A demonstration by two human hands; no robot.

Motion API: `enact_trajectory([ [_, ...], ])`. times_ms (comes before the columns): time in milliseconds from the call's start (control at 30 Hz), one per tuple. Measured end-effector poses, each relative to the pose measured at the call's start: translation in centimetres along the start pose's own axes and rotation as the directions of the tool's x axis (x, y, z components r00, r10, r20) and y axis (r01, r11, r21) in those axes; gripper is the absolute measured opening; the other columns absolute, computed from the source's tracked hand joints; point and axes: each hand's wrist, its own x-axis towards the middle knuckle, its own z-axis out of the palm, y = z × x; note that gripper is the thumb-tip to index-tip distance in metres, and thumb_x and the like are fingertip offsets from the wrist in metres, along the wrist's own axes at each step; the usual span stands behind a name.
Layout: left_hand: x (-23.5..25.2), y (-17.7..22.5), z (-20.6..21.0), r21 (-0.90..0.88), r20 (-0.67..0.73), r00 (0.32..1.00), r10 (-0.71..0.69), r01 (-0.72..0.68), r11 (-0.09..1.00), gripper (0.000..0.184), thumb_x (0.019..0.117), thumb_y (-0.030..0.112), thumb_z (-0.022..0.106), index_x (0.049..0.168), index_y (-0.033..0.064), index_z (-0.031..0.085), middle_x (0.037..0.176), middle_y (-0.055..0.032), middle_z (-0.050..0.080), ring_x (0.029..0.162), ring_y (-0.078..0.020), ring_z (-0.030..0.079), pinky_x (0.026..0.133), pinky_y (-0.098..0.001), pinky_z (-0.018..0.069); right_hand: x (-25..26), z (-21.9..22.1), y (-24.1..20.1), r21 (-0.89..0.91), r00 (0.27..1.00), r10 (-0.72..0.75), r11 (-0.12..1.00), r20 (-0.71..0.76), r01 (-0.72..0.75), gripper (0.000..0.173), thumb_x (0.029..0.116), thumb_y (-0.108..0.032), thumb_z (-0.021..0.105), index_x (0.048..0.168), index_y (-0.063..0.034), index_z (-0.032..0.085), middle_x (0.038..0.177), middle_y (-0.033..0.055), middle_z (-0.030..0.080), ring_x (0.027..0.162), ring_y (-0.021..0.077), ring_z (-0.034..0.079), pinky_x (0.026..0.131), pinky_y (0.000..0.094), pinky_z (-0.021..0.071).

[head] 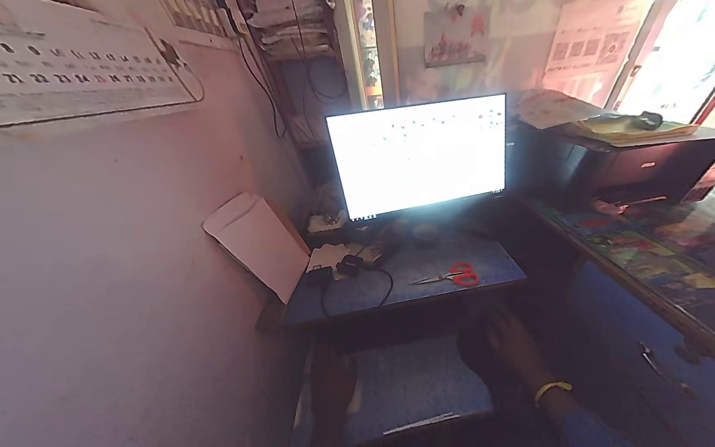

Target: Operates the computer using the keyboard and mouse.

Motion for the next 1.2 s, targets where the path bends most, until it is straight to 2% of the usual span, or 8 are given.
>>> enact_trajectory([
  [233,-0.12,0.27,-0.36,0.024,-0.016,1.0,0.0,0.0,1.0,0.075,0.0933,0.051,0.06,0.145,-0.0013,0.052,0.158,-0.0237,0.042,0.147,-0.0401,0.04,0.119,-0.0536,0.0348,-0.13,-0.04,0.09,-0.047,0.999,-0.025,0.999,-0.022,0.024,0.054,0.0972,-0.037,0.056,0.147,-0.0156,0.056,0.15,0.0163,0.053,0.138,0.0338,0.052,0.113,0.048,0.045],
  [467,-0.36,0.3,-0.58,0.018,-0.042,0.999,0.003,-0.002,1.0,0.079,0.0938,0.057,0.056,0.149,-0.0003,0.049,0.16,-0.022,0.039,0.149,-0.0394,0.037,0.121,-0.0551,0.0314,-0.18,0.21,0.29,-0.06,0.999,-0.036,0.998,-0.026,0.034,0.051,0.0969,-0.038,0.057,0.143,-0.0164,0.06,0.152,0.0151,0.052,0.139,0.0326,0.051,0.113,0.0469,0.0454],
  [600,-0.17,0.34,-0.6,0.048,-0.066,0.998,0.002,0.001,0.999,0.076,0.0919,0.057,0.057,0.143,0.0009,0.055,0.159,-0.0193,0.041,0.146,-0.0383,0.041,0.118,-0.0547,0.036,-0.13,0.38,0.36,-0.071,0.998,-0.051,0.996,-0.037,0.049,0.048,0.0956,-0.038,0.059,0.137,-0.0147,0.065,0.15,0.0153,0.053,0.138,0.0328,0.052,0.112,0.0468,0.0463],
  [767,-0.21,0.48,-0.83,0.026,-0.06,0.998,-0.014,0.016,1.0,0.076,0.0914,0.056,0.059,0.143,0.0003,0.055,0.157,-0.022,0.044,0.145,-0.0392,0.042,0.118,-0.054,0.0353,-0.15,0.26,0.34,-0.062,0.997,-0.066,0.996,-0.04,0.063,0.047,0.095,-0.037,0.059,0.136,-0.0148,0.066,0.148,0.0151,0.055,0.136,0.0328,0.053,0.111,0.0466,0.0472],
  [833,-0.17,0.39,-0.69,0.014,-0.063,0.998,-0.009,0.01,1.0,0.075,0.0919,0.057,0.059,0.143,0.0014,0.055,0.158,-0.021,0.043,0.147,-0.0388,0.04,0.12,-0.0527,0.0331,-0.07,0.06,0.32,-0.037,0.998,-0.065,0.997,-0.023,0.064,0.046,0.094,-0.036,0.06,0.135,-0.0157,0.067,0.148,0.015,0.055,0.136,0.0331,0.053,0.11,0.0474,0.0475],
  [1067,-0.15,0.03,-0.22,0.004,-0.084,0.996,0.007,-0.007,1.0,0.076,0.0916,0.057,0.057,0.142,0.0007,0.056,0.158,-0.021,0.042,0.147,-0.0402,0.04,0.119,-0.0544,0.0335,-0.08,0.0,0.33,-0.024,0.998,-0.061,0.998,-0.014,0.06,0.045,0.0932,-0.035,0.062,0.135,-0.0177,0.067,0.147,0.0153,0.056,0.136,0.0329,0.054,0.109,0.0475,0.0483],
  [1200,-0.02,-0.12,-0.21,-0.012,-0.079,0.997,0.011,-0.012,1.0,0.075,0.0929,0.056,0.057,0.144,0.001,0.054,0.161,-0.0206,0.038,0.15,-0.0393,0.036,0.122,-0.0532,0.0305,-0.01,0.07,0.24,-0.031,0.997,-0.071,0.997,-0.018,0.07,0.046,0.0931,-0.035,0.062,0.135,-0.0184,0.067,0.146,0.0147,0.056,0.136,0.0325,0.053,0.109,0.0469,0.0486],
])
